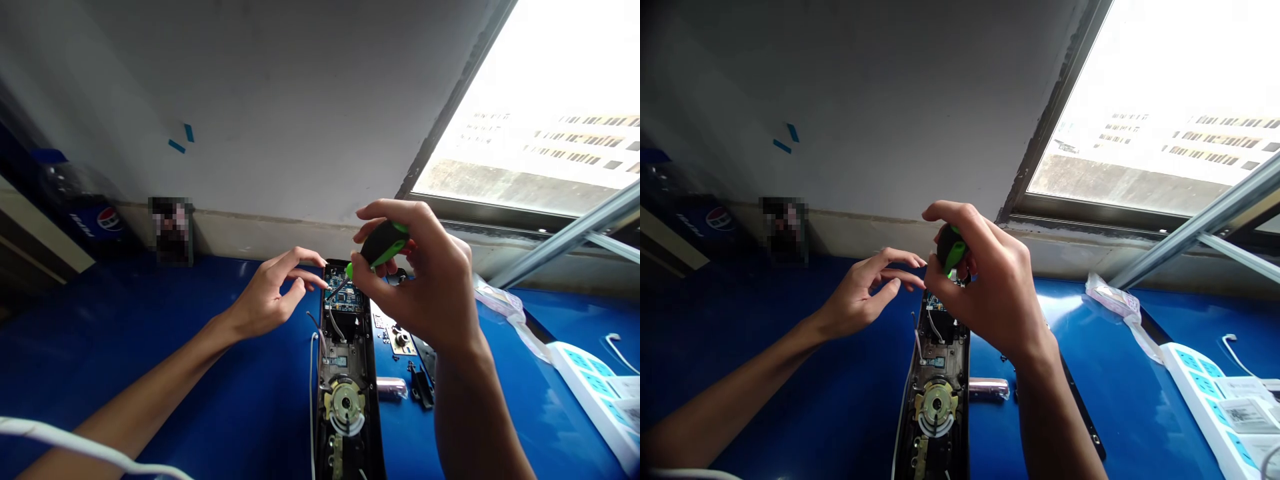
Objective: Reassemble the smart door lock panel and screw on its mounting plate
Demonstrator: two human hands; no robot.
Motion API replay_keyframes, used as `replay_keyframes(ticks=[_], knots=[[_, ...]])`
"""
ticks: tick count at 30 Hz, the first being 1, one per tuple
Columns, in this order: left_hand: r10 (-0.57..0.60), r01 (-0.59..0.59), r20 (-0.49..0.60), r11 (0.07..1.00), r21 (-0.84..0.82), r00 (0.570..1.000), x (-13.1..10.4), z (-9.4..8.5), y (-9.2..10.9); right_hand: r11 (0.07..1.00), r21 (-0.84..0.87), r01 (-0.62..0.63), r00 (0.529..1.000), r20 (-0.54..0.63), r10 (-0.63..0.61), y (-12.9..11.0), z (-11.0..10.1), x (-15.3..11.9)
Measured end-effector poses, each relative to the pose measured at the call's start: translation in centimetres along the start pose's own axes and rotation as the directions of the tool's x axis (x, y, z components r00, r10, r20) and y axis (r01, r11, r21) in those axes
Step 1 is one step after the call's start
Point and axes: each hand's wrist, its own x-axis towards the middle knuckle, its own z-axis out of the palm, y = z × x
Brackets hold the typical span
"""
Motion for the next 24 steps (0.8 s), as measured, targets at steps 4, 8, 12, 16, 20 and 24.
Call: replay_keyframes(ticks=[4,8,12,16,20,24], knots=[[-0.027,0.032,-0.061,0.996,0.087,0.998,0.1,0.2,-0.2,1.0,0.016,-0.01,1.0,0.003,0.009,0.1,0.0,-0.1],[-0.166,0.168,0.124,0.986,-0.004,0.978,0.0,0.4,-0.1,0.998,0.049,0.033,0.999,0.034,-0.035,0.2,0.0,-0.2],[-0.242,0.274,0.223,0.953,-0.126,0.944,-0.2,0.7,-0.2,0.993,0.048,0.11,0.993,0.033,-0.111,0.1,0.2,-0.3],[-0.243,0.289,0.231,0.939,-0.189,0.942,-0.3,1.1,-0.7,0.989,-0.062,0.137,0.99,-0.025,-0.139,0.0,0.6,-0.3],[-0.238,0.29,0.225,0.928,-0.234,0.945,-0.3,1.3,-1.2,0.973,0.061,0.224,0.975,-0.025,-0.222,0.6,1.0,-0.6],[-0.236,0.293,0.23,0.921,-0.257,0.944,-0.3,1.2,-1.1,0.969,0.117,0.215,0.976,0.012,-0.218,0.9,0.7,-1.0]])
